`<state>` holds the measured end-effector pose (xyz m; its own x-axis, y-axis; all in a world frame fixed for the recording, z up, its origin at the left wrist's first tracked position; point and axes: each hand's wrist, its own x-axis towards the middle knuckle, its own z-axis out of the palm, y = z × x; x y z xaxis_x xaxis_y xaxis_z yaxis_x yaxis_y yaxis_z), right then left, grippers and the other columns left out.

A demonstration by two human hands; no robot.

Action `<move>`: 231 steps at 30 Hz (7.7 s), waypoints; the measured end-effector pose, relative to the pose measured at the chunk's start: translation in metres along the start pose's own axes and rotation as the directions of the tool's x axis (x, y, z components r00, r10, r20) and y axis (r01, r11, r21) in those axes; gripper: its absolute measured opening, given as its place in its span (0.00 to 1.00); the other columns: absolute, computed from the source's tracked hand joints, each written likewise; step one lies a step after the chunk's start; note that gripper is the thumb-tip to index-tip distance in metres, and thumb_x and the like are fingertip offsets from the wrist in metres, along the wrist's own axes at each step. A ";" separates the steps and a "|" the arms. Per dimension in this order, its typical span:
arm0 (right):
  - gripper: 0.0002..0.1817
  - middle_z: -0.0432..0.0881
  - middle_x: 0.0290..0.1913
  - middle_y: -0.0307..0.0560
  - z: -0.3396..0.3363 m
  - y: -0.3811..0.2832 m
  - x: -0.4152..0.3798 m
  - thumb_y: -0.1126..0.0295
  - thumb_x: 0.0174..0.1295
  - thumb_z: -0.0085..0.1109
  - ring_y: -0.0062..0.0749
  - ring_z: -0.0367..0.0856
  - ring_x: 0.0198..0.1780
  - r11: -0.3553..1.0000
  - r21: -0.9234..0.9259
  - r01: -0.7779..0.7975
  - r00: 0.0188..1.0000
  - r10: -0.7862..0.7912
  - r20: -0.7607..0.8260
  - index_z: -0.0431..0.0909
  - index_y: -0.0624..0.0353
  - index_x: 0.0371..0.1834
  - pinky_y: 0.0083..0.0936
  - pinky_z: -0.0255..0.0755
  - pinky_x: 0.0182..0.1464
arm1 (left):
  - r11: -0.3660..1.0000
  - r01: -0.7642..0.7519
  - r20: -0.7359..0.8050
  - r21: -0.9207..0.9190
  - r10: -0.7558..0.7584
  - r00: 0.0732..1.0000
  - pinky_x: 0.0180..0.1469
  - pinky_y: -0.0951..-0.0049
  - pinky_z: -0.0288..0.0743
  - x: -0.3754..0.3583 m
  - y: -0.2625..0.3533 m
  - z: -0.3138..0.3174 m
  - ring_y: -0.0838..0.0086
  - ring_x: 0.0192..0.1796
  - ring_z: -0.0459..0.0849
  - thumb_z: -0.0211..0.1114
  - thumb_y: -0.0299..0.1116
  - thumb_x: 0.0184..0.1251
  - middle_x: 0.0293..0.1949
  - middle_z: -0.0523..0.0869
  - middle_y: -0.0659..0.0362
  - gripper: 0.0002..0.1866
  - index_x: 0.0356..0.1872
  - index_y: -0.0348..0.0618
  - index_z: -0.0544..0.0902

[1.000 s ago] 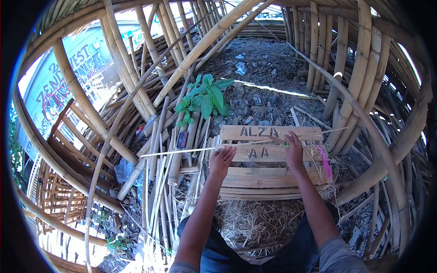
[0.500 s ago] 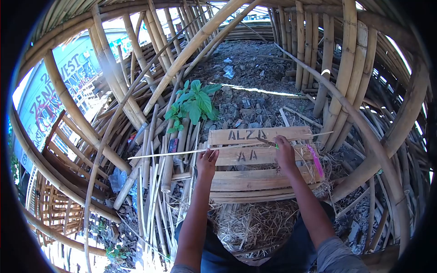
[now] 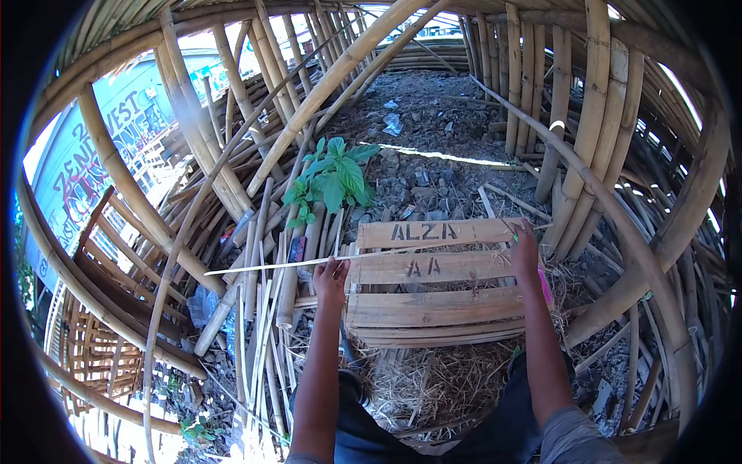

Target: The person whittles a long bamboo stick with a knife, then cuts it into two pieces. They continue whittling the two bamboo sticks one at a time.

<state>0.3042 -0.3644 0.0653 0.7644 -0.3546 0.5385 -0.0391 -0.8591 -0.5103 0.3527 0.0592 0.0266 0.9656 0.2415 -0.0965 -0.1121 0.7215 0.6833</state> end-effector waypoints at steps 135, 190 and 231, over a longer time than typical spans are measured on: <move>0.23 0.77 0.18 0.51 -0.039 -0.049 -0.031 0.47 0.63 0.46 0.45 0.80 0.24 0.996 0.066 -0.057 0.878 0.018 0.478 0.76 0.59 0.31 0.39 0.72 0.25 | 0.107 -0.504 0.512 0.857 -0.289 0.809 0.25 0.59 0.64 -0.125 -0.026 0.090 0.43 0.24 0.69 0.56 0.42 0.67 0.18 0.72 0.40 0.20 0.26 0.31 0.77; 0.20 0.73 0.13 0.39 -0.032 0.022 -0.016 0.49 0.63 0.48 0.30 0.73 0.15 0.991 -0.131 0.037 0.988 -0.016 0.155 0.75 0.56 0.34 0.30 0.67 0.19 | 0.027 -0.594 0.574 0.804 -0.295 0.763 0.22 0.63 0.58 -0.117 -0.011 0.079 0.58 0.17 0.57 0.58 0.42 0.66 0.14 0.66 0.44 0.22 0.21 0.30 0.73; 0.19 0.78 0.21 0.51 -0.049 0.016 -0.011 0.53 0.63 0.50 0.48 0.77 0.23 0.990 0.047 -0.132 0.984 0.125 0.128 0.73 0.61 0.30 0.39 0.68 0.26 | 0.399 -0.154 0.330 0.904 -0.423 0.844 0.20 0.79 0.50 -0.095 -0.003 0.077 0.86 0.17 0.56 0.47 0.47 0.72 0.14 0.61 0.69 0.24 0.18 0.44 0.68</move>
<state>0.2635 -0.3925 0.0837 0.8298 -0.4090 0.3798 -0.1097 -0.7867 -0.6076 0.2795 -0.0153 0.0894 0.9395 -0.3161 -0.1316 0.0187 -0.3364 0.9415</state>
